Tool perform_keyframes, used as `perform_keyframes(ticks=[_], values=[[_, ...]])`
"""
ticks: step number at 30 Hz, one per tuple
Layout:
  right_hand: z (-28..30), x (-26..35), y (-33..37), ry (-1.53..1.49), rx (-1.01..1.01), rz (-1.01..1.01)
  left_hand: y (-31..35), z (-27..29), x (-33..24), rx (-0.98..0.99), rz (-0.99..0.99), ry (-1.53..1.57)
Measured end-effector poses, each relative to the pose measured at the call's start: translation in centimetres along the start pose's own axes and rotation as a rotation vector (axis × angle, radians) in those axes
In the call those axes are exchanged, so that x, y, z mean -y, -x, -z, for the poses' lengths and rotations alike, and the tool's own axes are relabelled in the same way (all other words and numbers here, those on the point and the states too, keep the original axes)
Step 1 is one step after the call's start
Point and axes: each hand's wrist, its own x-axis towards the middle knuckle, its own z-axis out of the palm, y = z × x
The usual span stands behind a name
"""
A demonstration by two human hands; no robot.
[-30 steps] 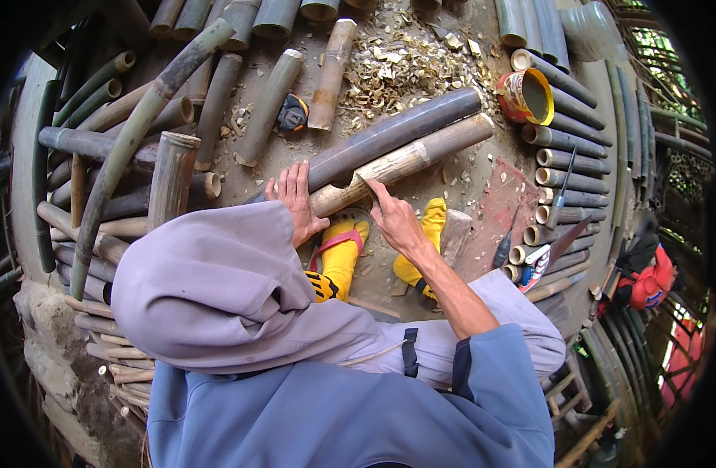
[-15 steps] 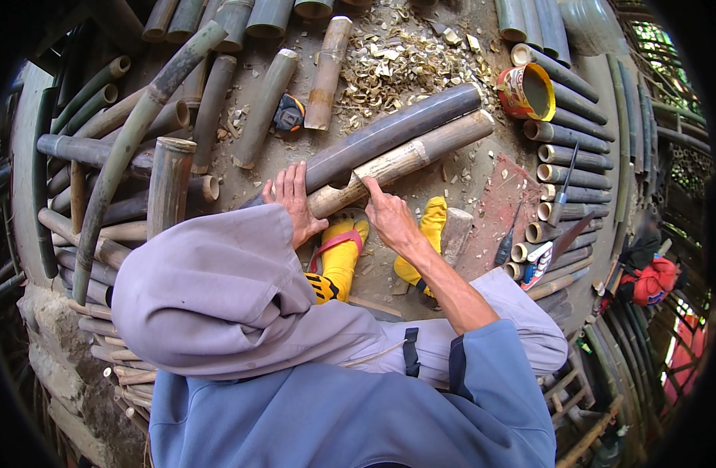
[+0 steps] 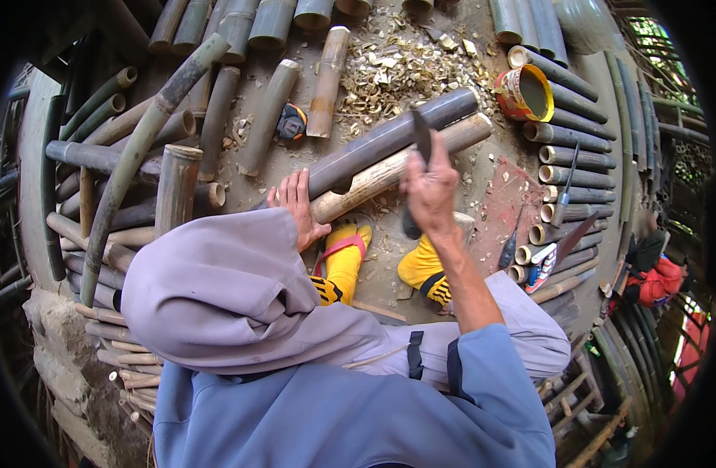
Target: The person carves a hole into a bamboo stalk using a knife and a wooden mallet, then inserts a smaller bamboo piece into the hole.
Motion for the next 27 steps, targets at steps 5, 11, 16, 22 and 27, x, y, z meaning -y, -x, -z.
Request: perform_keyframes(ticks=[5,11,16,22,27], values=[[9.5,-10.6,0.2,0.446,-0.307,-0.098,-0.1,0.3,-0.2,0.021,0.032,-0.002],[15.8,-23.3,5.1,0.816,-0.29,-0.449,-0.4,-1.0,-0.5,-0.007,0.006,-0.001],[14.9,-24.4,6.2,0.665,-0.19,-0.641,-0.2,-0.4,-0.2,-0.002,0.024,-0.043],[13.8,-25.2,6.2,0.895,-0.399,-0.32,-0.1,0.3,-0.4,-0.02,0.011,0.009],[11.9,-21.4,4.9,0.655,-0.471,-0.213,-2.5,3.9,0.7,-0.338,-0.017,0.161]])
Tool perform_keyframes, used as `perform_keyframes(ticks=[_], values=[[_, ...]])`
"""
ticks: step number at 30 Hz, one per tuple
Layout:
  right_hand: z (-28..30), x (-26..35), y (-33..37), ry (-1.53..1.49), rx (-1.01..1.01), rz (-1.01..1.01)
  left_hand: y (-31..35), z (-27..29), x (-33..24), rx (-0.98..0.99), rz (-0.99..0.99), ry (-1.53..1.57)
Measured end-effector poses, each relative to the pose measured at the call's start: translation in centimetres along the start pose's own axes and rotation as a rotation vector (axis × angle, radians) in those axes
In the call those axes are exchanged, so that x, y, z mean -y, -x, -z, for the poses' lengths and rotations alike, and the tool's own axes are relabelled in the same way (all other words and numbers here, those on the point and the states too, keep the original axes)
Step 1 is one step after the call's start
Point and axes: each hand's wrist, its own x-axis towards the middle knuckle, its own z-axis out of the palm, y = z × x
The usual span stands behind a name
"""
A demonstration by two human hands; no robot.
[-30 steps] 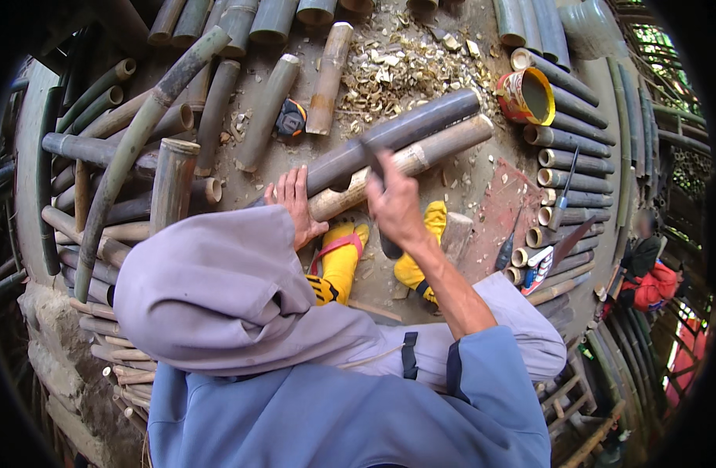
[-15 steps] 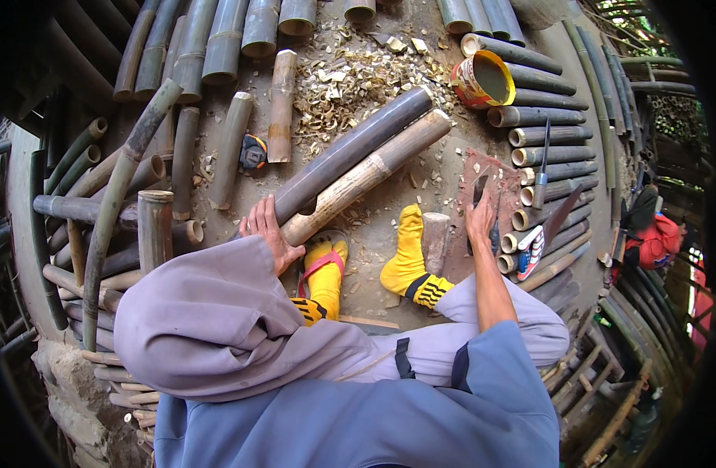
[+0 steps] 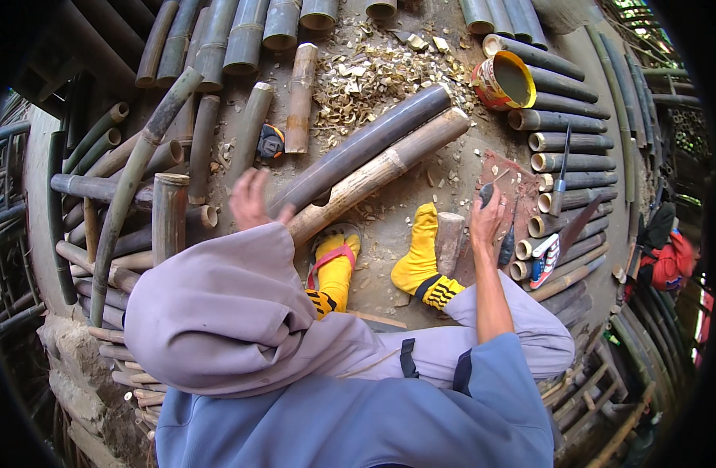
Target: The person carves a hole into a bamboo stalk using a knife and a wooden mallet, then inserts a smaller bamboo piece into the hole.
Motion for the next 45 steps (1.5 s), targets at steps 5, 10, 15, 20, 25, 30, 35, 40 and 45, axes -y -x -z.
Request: perform_keyframes(ticks=[5,10,15,20,25,30,35,40,45], values=[[-0.7,2.4,0.1,-0.112,0.034,0.13,-9.4,6.5,6.9,-0.414,-0.013,-0.436],[-1.2,3.5,0.3,-0.118,0.13,0.165,-15.7,10.0,13.7,-0.112,0.326,-0.671],[-0.9,3.5,0.8,-0.132,0.224,0.108,-16.2,12.7,16.3,0.145,0.358,-0.557],[-0.6,3.6,0.7,-0.176,0.217,0.086,-8.7,21.6,25.2,-0.115,-0.069,-0.309],[-1.5,4.4,0.2,-0.19,0.208,0.125,3.5,30.3,27.7,-0.25,0.228,-0.303],[-2.8,6.3,-0.7,-0.203,0.205,0.181,18.9,36.1,31.6,-0.187,0.242,-0.541],[-3.6,6.8,-0.9,-0.26,0.172,0.2,28.0,37.4,30.4,-0.161,0.721,-0.735],[-3.5,9.4,-0.4,-0.362,0.16,0.136,27.6,37.6,28.9,-0.384,0.86,-0.846],[-5.9,11.5,3.3,-0.581,0.33,-0.192,12.7,25.8,20.3,-0.316,0.355,-0.293]])
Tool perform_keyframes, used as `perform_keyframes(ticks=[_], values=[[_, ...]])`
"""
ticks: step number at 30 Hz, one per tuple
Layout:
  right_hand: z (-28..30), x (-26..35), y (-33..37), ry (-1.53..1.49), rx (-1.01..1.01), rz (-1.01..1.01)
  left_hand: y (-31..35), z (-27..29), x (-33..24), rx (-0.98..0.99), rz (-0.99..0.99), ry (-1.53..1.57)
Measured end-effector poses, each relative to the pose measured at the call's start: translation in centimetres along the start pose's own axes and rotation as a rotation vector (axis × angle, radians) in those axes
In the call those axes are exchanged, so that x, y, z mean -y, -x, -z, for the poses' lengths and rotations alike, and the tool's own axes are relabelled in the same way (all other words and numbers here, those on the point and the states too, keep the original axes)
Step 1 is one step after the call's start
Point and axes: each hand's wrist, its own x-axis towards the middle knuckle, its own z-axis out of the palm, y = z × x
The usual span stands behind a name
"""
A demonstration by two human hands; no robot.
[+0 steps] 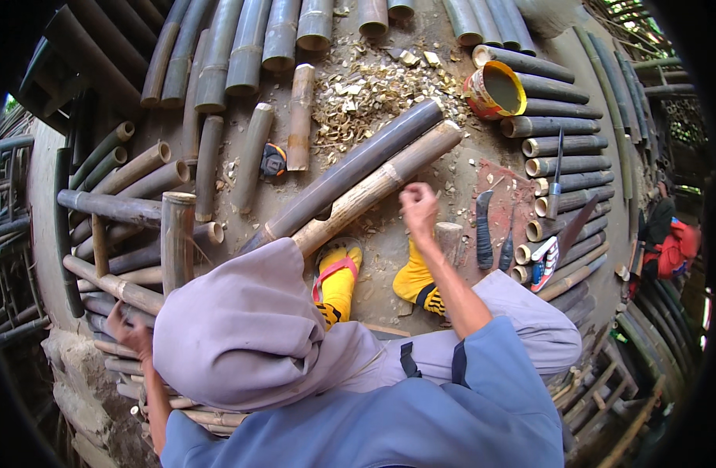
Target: The person carves a hole into a bamboo stalk using a knife and a wooden mallet, then inserts a smaller bamboo piece into the hole.
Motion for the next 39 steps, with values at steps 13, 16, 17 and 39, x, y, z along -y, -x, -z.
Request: perform_keyframes(ticks=[13,16,17,39], values=[[-7.3,2.6,6.2,-0.945,0.379,-0.55,7.3,-19.2,-26.6,0.573,-0.627,0.304],[-3.7,5.1,5.2,-0.896,0.24,-0.364,6.8,-19.1,-27.5,0.587,-0.677,0.287],[-3.1,4.9,4.1,-0.861,0.245,-0.28,6.6,-18.3,-27.9,0.611,-0.669,0.324],[-0.2,2.3,3.3,-0.195,0.275,-0.034,-9.8,-25.3,-39.7,0.788,-0.358,0.912]])
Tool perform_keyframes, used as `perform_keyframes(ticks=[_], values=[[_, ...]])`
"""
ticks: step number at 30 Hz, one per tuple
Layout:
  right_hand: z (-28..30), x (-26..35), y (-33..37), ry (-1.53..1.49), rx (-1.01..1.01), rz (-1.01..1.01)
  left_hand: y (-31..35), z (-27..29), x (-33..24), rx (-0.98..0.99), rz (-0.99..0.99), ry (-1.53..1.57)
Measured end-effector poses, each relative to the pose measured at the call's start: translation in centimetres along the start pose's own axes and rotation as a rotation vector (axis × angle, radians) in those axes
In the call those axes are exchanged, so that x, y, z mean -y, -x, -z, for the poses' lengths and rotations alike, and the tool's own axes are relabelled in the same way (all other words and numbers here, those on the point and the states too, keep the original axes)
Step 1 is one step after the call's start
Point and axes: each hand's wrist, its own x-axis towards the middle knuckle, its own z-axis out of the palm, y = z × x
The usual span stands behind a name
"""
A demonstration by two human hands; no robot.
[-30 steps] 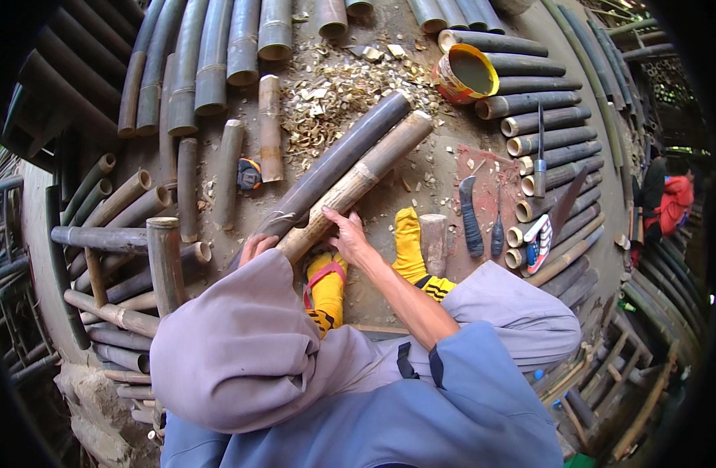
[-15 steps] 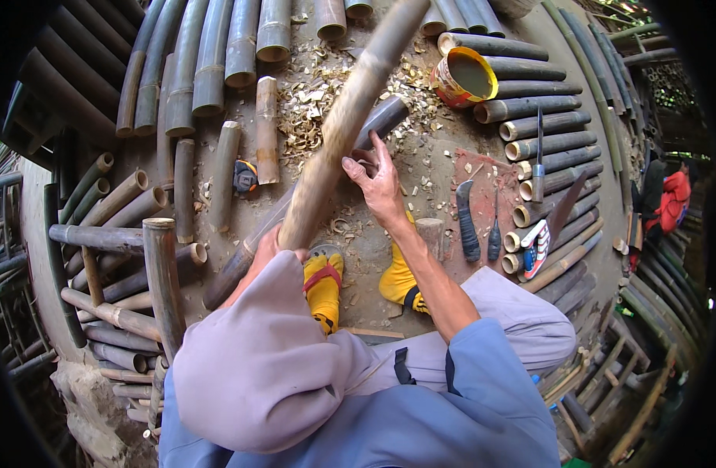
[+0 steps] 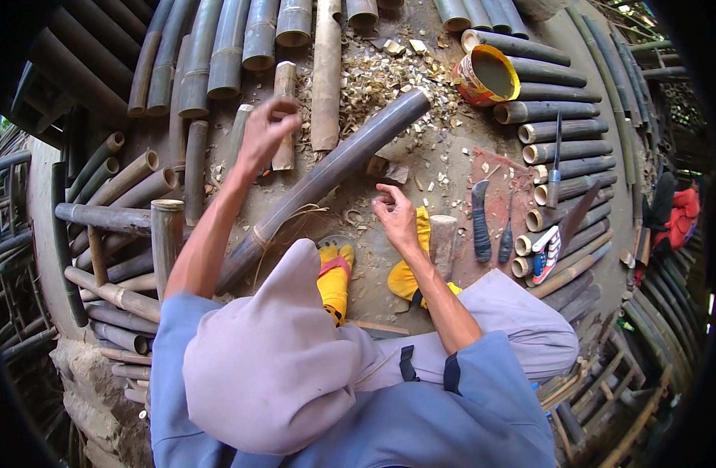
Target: The person carves a hole into a bamboo stalk using a knife and a wooden mallet, then inserts a smaller bamboo piece into the hole.
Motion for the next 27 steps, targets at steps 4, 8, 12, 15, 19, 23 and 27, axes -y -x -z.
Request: perform_keyframes(ticks=[4,8,12,15,19,23,27], values=[[-0.5,-0.2,0.4,0.071,0.047,0.036,10.4,-1.8,-0.8,0.03,-0.201,-0.596],[-2.0,0.4,1.3,0.078,0.151,0.039,16.8,-1.8,4.3,0.048,-0.08,-0.647],[-3.3,2.3,2.7,0.029,0.352,0.058,14.4,-1.9,-0.4,-0.114,-0.039,-0.351],[-4.5,6.1,3.8,-0.182,0.56,0.06,10.9,-3.4,-4.5,-0.117,0.007,-0.119],[-5.1,7.8,3.1,-0.439,0.622,-0.043,8.0,-4.9,-7.3,0.006,0.027,0.022],[-1.3,10.9,1.3,-0.435,0.322,0.09,7.0,-4.1,-9.3,0.056,-0.116,0.166],[8.2,17.7,-1.7,-0.437,-0.211,0.42,8.6,-2.3,-8.4,0.014,-0.105,0.058]])
